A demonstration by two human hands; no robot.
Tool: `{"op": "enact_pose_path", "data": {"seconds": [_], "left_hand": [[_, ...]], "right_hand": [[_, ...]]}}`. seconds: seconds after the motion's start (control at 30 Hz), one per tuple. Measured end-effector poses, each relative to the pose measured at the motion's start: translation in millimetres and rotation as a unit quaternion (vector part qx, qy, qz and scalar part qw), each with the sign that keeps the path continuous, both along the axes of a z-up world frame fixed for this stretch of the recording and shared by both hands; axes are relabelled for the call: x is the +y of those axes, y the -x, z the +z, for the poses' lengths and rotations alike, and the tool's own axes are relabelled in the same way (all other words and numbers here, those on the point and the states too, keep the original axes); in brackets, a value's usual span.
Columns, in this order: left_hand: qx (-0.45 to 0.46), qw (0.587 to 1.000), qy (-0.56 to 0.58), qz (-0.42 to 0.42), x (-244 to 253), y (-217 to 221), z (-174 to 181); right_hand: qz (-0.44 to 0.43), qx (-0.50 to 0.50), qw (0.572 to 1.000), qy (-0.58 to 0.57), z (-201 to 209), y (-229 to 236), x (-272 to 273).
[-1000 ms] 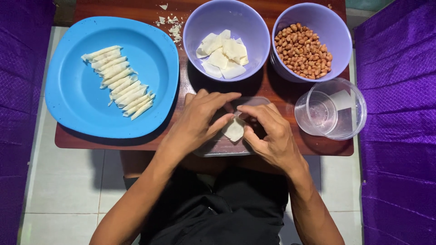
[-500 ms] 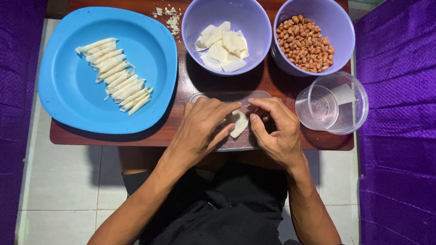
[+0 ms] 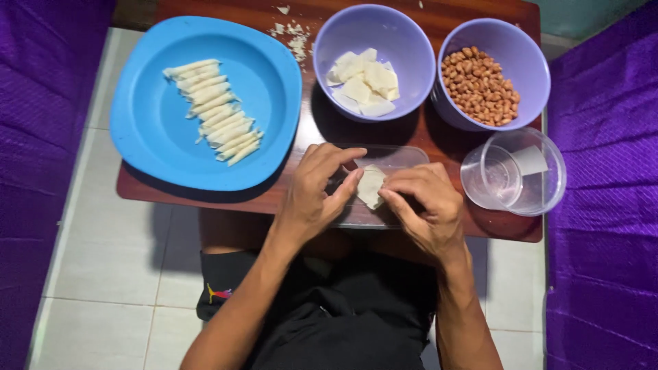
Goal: Preparing peanut-filled rolled snacks by hand
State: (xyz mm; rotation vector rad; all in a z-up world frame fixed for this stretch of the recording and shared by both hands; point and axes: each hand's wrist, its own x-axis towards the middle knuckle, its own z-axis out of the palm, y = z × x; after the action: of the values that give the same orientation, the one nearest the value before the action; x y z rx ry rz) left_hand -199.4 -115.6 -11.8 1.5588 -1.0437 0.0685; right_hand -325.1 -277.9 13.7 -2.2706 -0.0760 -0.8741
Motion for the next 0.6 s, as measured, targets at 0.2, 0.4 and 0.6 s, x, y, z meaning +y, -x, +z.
{"op": "enact_pose_path", "data": {"seconds": [0.2,0.4,0.6], "left_hand": [[0.020,1.000,0.006,0.010,1.0,0.0,-3.4],[0.026,0.999,0.001,-0.046,4.7,-0.2,8.7],[0.026,0.999,0.006,-0.042,5.6,1.0,14.6]], "right_hand": [[-0.002,0.024,0.998,0.057,-2.2,2.0,0.5],[-0.015,-0.013,1.000,-0.023,2.2,2.6,0.0],[-0.049,-0.018,0.998,-0.036,-4.4,5.1,0.5]]}}
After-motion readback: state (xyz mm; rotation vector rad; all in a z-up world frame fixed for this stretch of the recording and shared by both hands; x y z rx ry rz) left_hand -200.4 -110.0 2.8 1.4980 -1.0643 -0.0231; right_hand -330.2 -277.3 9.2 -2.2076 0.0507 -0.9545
